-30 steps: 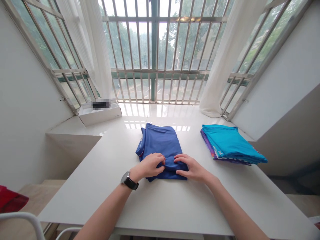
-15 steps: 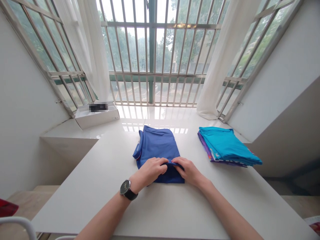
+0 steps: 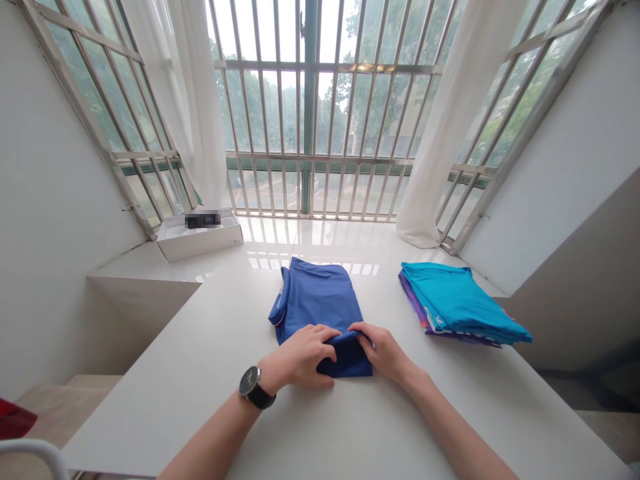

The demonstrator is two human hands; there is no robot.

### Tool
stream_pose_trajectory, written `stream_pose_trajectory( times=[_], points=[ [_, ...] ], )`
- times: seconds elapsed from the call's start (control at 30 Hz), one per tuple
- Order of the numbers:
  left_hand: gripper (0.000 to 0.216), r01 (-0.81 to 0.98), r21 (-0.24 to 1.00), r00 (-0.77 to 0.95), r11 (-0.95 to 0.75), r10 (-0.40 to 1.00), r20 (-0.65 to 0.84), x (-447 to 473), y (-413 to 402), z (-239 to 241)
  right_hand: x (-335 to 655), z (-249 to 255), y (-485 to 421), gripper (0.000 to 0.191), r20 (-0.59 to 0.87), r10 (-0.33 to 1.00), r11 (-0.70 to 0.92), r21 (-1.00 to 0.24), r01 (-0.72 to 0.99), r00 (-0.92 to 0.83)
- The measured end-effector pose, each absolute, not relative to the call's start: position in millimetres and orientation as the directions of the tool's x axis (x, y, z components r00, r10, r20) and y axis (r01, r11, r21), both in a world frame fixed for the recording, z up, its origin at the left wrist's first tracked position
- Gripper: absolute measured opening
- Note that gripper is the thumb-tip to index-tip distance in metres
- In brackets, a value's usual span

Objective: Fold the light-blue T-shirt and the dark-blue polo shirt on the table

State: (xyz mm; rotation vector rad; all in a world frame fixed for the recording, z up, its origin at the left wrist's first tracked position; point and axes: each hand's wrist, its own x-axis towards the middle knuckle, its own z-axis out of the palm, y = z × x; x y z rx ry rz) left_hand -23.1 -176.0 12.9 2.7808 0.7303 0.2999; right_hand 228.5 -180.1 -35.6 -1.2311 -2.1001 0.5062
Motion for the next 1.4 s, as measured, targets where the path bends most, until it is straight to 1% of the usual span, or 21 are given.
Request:
stream_pose_trajectory(
  times=[0.17, 0.27, 0.4, 0.57, 0.67, 0.83, 0.93, 1.03, 1.1, 1.17, 1.2, 1.3, 1.33, 1.4],
  points=[
    [0.022, 0.486, 0.302, 0.844, -0.82, 0.53, 0.082, -25, -178, 18, 226, -39, -180, 0.022, 0.437, 0.84, 0.536, -0.58, 0.614, -0.321],
    [0.028, 0.5, 0.297, 0.842, -0.813, 0.537, 0.051, -26, -179, 19, 225, -37, -181, 0.025, 0.462, 0.816, 0.572, -0.554, 0.605, -0.349],
    [0.041, 0.505, 0.308, 0.844, -0.806, 0.536, 0.016, -30, -181, 23, 226, -32, -183, 0.032, 0.437, 0.784, 0.618, -0.486, 0.618, -0.441],
    [0.05, 0.5, 0.314, 0.848, -0.807, 0.53, 0.014, -36, -182, 22, 226, -33, -182, 0.038, 0.442, 0.77, 0.636, -0.482, 0.603, -0.46],
    [0.043, 0.513, 0.283, 0.84, -0.81, 0.541, 0.026, -33, -183, 19, 226, -36, -182, 0.038, 0.46, 0.768, 0.637, -0.489, 0.596, -0.445],
    [0.019, 0.544, 0.186, 0.817, -0.818, 0.567, 0.104, -19, -185, 14, 225, -39, -182, 0.033, 0.46, 0.774, 0.63, -0.499, 0.595, -0.435],
    [0.016, 0.539, 0.108, 0.822, -0.835, 0.55, 0.148, -13, -185, 12, 224, -40, -181, 0.032, 0.468, 0.774, 0.631, -0.505, 0.589, -0.427],
    [0.014, 0.544, 0.068, 0.819, -0.836, 0.547, 0.176, -11, -185, 11, 224, -37, -182, 0.029, 0.471, 0.776, 0.628, -0.51, 0.588, -0.42],
    [0.01, 0.562, 0.071, 0.805, -0.824, 0.565, 0.183, -11, -184, 10, 223, -33, -185, 0.024, 0.466, 0.775, 0.629, -0.512, 0.584, -0.427],
    [0.013, 0.591, 0.091, 0.781, -0.802, 0.597, 0.185, -10, -182, 9, 223, -28, -188, 0.019, 0.451, 0.774, 0.632, -0.508, 0.585, -0.445],
    [0.015, 0.607, 0.104, 0.767, -0.788, 0.615, 0.184, -10, -181, 8, 224, -26, -189, 0.02, 0.441, 0.773, 0.634, -0.503, 0.588, -0.456],
    [0.017, 0.642, 0.149, 0.729, -0.752, 0.659, 0.183, -10, -177, 3, 224, -24, -191, 0.032, 0.424, 0.768, 0.64, -0.479, 0.601, -0.48],
    [0.017, 0.652, 0.165, 0.717, -0.74, 0.673, 0.183, -10, -175, 1, 225, -25, -190, 0.033, 0.425, 0.768, 0.64, -0.472, 0.606, -0.48],
    [0.018, 0.668, 0.196, 0.693, -0.718, 0.696, 0.189, -10, -173, -2, 224, -27, -189, 0.026, 0.435, 0.767, 0.64, -0.464, 0.613, -0.471]
  ],
)
